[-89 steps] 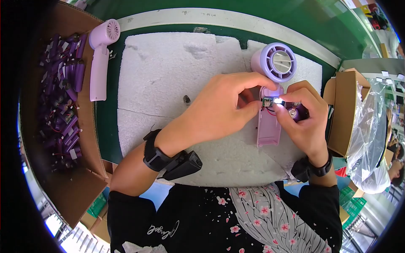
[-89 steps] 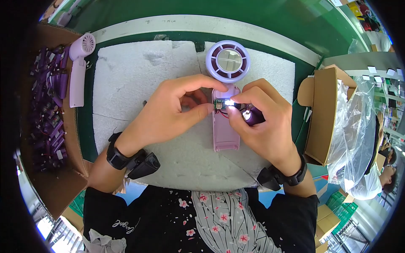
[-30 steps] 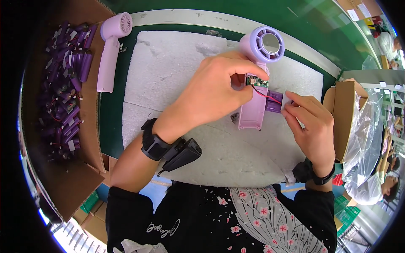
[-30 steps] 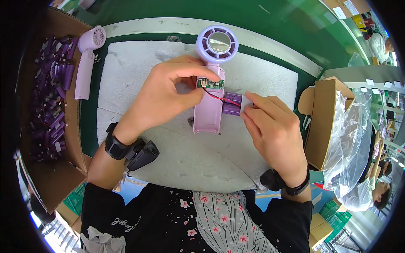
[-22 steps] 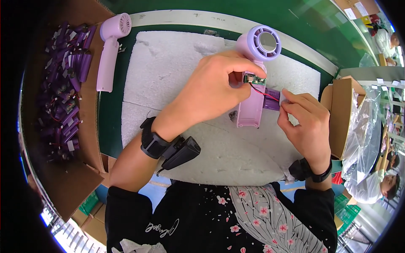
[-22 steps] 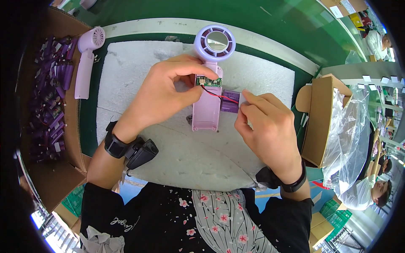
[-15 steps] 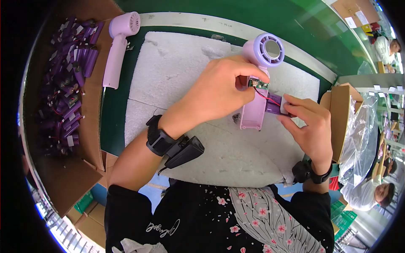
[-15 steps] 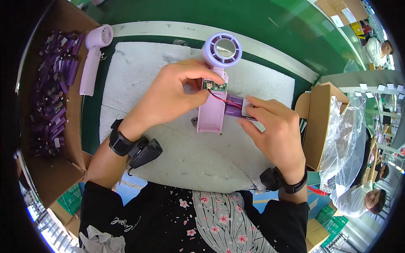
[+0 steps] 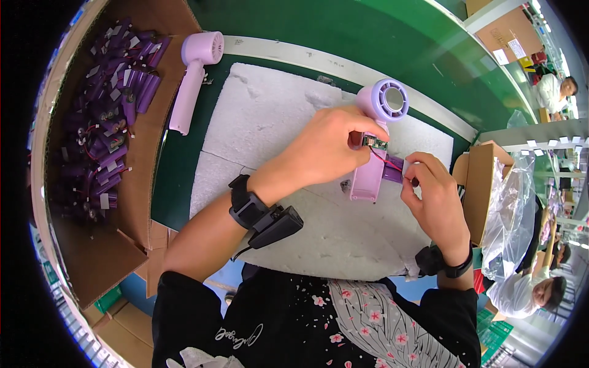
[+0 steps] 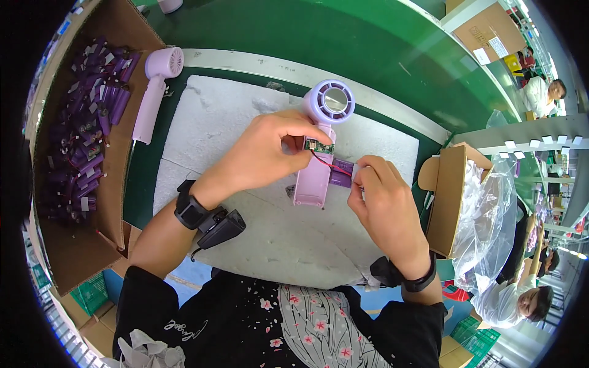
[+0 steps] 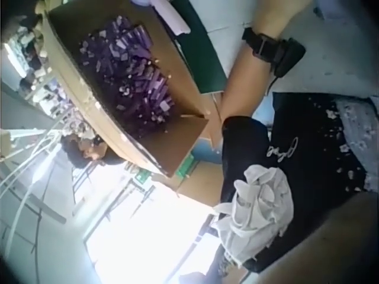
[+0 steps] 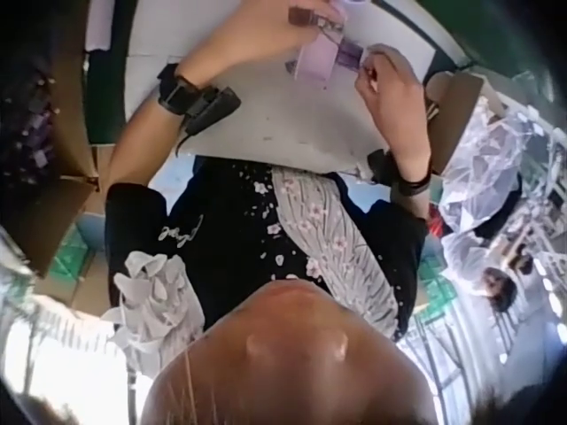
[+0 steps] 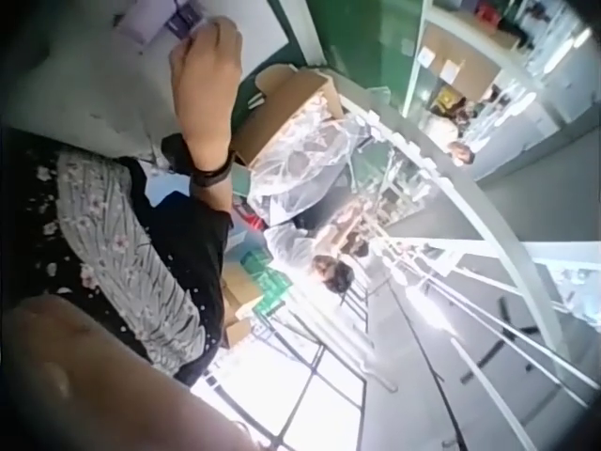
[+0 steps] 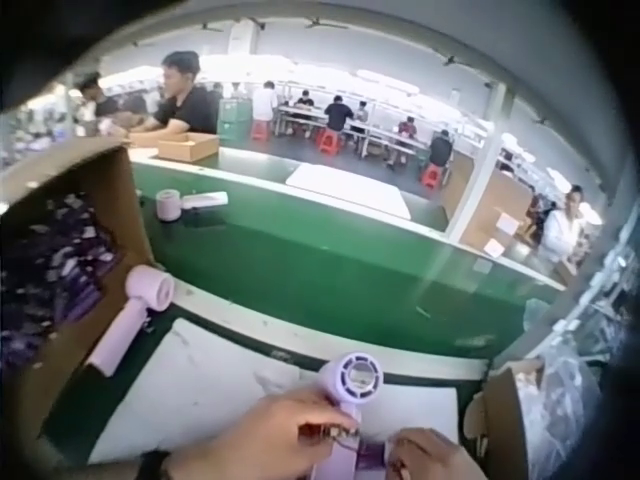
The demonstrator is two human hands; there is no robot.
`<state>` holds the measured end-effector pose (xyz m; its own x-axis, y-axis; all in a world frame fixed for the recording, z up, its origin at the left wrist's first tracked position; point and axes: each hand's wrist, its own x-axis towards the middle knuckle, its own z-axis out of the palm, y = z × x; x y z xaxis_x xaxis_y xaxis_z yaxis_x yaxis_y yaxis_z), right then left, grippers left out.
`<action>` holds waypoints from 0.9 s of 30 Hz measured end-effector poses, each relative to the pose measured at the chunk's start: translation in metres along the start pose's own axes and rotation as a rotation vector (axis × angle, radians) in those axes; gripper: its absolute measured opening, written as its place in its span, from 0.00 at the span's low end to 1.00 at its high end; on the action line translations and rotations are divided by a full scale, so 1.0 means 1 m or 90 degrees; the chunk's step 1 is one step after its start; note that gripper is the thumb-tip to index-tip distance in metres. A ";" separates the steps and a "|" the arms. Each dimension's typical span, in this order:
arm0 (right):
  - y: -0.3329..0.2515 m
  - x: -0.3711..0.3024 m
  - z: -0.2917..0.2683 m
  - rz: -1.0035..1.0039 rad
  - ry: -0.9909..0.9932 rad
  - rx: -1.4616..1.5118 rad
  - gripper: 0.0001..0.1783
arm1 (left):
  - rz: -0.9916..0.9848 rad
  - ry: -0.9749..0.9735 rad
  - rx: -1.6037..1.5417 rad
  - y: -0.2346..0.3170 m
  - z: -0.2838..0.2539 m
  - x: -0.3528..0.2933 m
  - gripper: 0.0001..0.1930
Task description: The person assembles a handheld fan by connecting a battery pack to a circuit board and fitting them into the fan housing. After testing the connection, they repeat the process with several more fans.
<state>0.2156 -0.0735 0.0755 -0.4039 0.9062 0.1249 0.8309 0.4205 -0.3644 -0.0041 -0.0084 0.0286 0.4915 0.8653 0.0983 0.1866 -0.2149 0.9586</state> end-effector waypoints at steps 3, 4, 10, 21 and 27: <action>0.009 0.002 -0.006 0.020 -0.039 0.063 0.09 | 0.001 0.001 0.014 0.000 -0.001 0.000 0.16; 0.012 0.001 -0.009 0.049 -0.023 0.070 0.09 | 0.001 0.005 0.014 -0.001 -0.001 0.000 0.16; 0.072 -0.040 -0.095 0.329 0.137 -0.081 0.11 | -0.015 -0.011 -0.014 0.002 -0.003 0.001 0.16; 0.017 0.012 0.011 0.004 0.027 0.029 0.26 | 0.057 0.054 -0.009 -0.008 0.001 0.000 0.16; 0.039 -0.003 0.008 0.033 -0.167 0.307 0.35 | 0.047 0.014 0.078 0.004 -0.002 -0.001 0.18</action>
<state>0.2460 -0.0598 0.0539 -0.5002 0.8580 -0.1165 0.6080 0.2521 -0.7529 -0.0058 -0.0087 0.0326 0.4896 0.8543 0.1744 0.2539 -0.3311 0.9088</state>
